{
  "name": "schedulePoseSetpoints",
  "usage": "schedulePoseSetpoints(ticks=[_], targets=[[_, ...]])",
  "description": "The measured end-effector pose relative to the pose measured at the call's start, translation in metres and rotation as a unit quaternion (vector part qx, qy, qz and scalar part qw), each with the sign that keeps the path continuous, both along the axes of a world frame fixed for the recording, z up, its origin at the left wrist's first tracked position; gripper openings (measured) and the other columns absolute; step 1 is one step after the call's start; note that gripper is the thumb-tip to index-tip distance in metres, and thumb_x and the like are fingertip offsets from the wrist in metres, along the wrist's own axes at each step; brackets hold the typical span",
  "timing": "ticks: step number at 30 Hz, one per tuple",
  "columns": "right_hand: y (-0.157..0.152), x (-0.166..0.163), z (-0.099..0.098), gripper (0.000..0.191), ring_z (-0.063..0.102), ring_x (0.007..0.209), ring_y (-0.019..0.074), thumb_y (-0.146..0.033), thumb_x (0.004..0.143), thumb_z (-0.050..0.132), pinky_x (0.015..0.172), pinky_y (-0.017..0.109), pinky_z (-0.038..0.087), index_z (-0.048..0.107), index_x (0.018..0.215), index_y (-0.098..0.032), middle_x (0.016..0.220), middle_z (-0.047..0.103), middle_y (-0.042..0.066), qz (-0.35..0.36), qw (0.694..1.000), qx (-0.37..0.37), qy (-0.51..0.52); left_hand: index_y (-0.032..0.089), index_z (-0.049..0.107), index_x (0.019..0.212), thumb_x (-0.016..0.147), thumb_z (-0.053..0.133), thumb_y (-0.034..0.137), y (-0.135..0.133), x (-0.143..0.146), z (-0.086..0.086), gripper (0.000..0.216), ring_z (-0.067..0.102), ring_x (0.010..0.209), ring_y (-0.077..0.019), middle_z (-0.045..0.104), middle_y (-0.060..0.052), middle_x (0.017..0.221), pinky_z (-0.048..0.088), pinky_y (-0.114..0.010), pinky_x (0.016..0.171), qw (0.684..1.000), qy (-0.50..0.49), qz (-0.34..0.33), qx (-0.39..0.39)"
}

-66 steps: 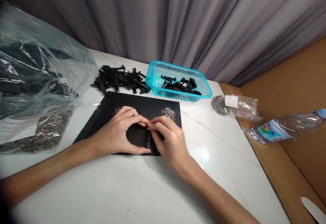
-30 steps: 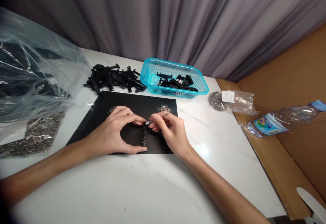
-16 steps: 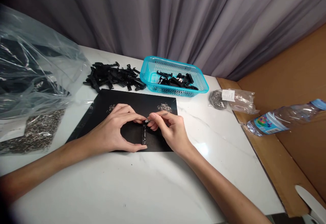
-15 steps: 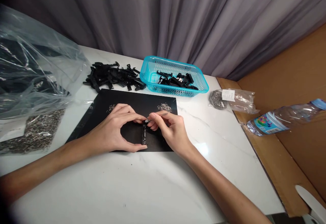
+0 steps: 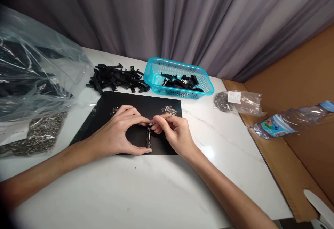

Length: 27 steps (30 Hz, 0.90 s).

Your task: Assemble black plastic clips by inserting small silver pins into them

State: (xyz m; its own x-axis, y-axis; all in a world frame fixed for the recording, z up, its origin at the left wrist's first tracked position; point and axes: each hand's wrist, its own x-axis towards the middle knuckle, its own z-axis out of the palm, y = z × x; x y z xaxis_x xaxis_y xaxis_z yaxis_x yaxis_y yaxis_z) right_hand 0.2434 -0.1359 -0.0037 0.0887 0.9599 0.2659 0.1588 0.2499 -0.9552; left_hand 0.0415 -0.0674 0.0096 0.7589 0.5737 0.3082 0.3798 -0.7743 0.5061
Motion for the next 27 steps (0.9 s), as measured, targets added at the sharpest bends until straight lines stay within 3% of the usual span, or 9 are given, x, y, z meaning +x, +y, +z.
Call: schedulePoseSetpoints(ticks=[13,19,27], targets=[[-0.003,0.000,0.009,0.036,0.072,0.069,0.0174,-0.049,0.098,0.066,0.069,0.032,0.062,0.078,0.085,-0.017,0.079,0.077,0.006,0.000,1.000,-0.015,-0.025,0.020,0.072,0.110,0.063,0.089,0.051,0.001,0.000,0.000,0.059,0.050,0.107,-0.0307,0.066,-0.007,0.097,0.050,-0.045,0.095,1.000,0.009,0.000,0.025],[-0.007,0.003,0.015,0.042,0.072,0.075,0.0170,-0.049,0.103,0.057,0.075,0.032,0.061,0.082,0.098,-0.016,0.085,0.078,0.007,0.029,0.997,-0.054,-0.048,0.018,0.073,0.112,0.064,0.088,0.051,-0.001,0.001,0.001,0.061,0.050,0.106,-0.0308,0.066,-0.008,0.099,0.051,-0.045,0.093,1.000,0.007,0.007,0.019],[-0.003,0.017,0.028,0.034,0.078,0.086,0.0210,-0.049,0.098,0.066,0.086,0.038,0.066,0.083,0.109,-0.021,0.095,0.082,0.008,0.114,0.985,-0.123,-0.044,0.018,0.072,0.112,0.063,0.088,0.053,-0.002,0.001,-0.003,0.062,0.049,0.109,-0.0316,0.065,-0.007,0.098,0.050,-0.046,0.097,1.000,0.004,0.000,0.009]])
